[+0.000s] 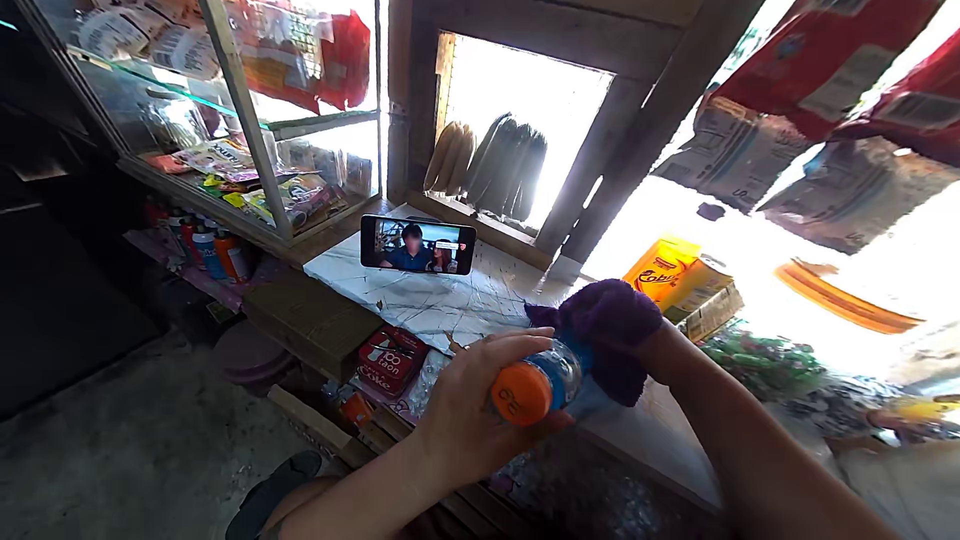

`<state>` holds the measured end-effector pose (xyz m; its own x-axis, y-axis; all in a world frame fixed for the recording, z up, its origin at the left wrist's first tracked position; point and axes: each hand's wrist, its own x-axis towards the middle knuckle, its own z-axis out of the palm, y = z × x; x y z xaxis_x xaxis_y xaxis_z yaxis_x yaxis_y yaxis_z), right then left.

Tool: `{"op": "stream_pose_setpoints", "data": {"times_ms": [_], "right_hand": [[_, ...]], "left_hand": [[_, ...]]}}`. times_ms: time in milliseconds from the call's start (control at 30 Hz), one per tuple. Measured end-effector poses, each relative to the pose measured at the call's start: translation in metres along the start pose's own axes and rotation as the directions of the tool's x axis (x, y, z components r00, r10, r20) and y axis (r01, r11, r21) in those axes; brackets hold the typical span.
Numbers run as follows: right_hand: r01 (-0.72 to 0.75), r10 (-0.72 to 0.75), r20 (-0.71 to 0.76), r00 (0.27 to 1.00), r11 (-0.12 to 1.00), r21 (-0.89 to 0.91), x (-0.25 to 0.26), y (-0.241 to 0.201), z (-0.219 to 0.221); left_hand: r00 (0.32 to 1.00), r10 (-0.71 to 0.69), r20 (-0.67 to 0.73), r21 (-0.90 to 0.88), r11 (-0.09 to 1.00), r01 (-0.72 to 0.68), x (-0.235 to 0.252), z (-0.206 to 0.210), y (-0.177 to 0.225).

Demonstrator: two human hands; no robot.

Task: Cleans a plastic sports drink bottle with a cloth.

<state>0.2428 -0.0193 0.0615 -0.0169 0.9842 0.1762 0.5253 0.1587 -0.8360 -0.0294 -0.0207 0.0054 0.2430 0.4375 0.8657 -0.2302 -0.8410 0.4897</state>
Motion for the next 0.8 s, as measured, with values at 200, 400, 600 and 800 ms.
{"op": "stream_pose_setpoints", "data": {"times_ms": [200, 400, 600, 800], "right_hand": [[0.029, -0.029, -0.032, 0.999, 1.000, 0.006, -0.007, -0.004, 0.008], [0.035, -0.036, 0.022, 0.999, 0.999, 0.014, -0.016, -0.010, 0.008], [0.087, -0.090, 0.060, 0.994, 0.995, 0.057, -0.011, -0.002, 0.004], [0.023, -0.023, 0.026, 0.999, 1.000, 0.017, -0.002, 0.000, 0.001]], "left_hand": [[0.998, 0.025, 0.066, 0.107, 0.994, -0.032, -0.004, 0.005, 0.004], [0.989, 0.034, 0.146, 0.105, 0.993, -0.050, -0.005, 0.004, 0.007], [0.997, 0.001, 0.082, 0.143, 0.990, -0.013, -0.006, 0.003, 0.003], [0.997, -0.013, -0.075, 0.245, 0.969, 0.031, -0.002, -0.004, -0.004]]}}
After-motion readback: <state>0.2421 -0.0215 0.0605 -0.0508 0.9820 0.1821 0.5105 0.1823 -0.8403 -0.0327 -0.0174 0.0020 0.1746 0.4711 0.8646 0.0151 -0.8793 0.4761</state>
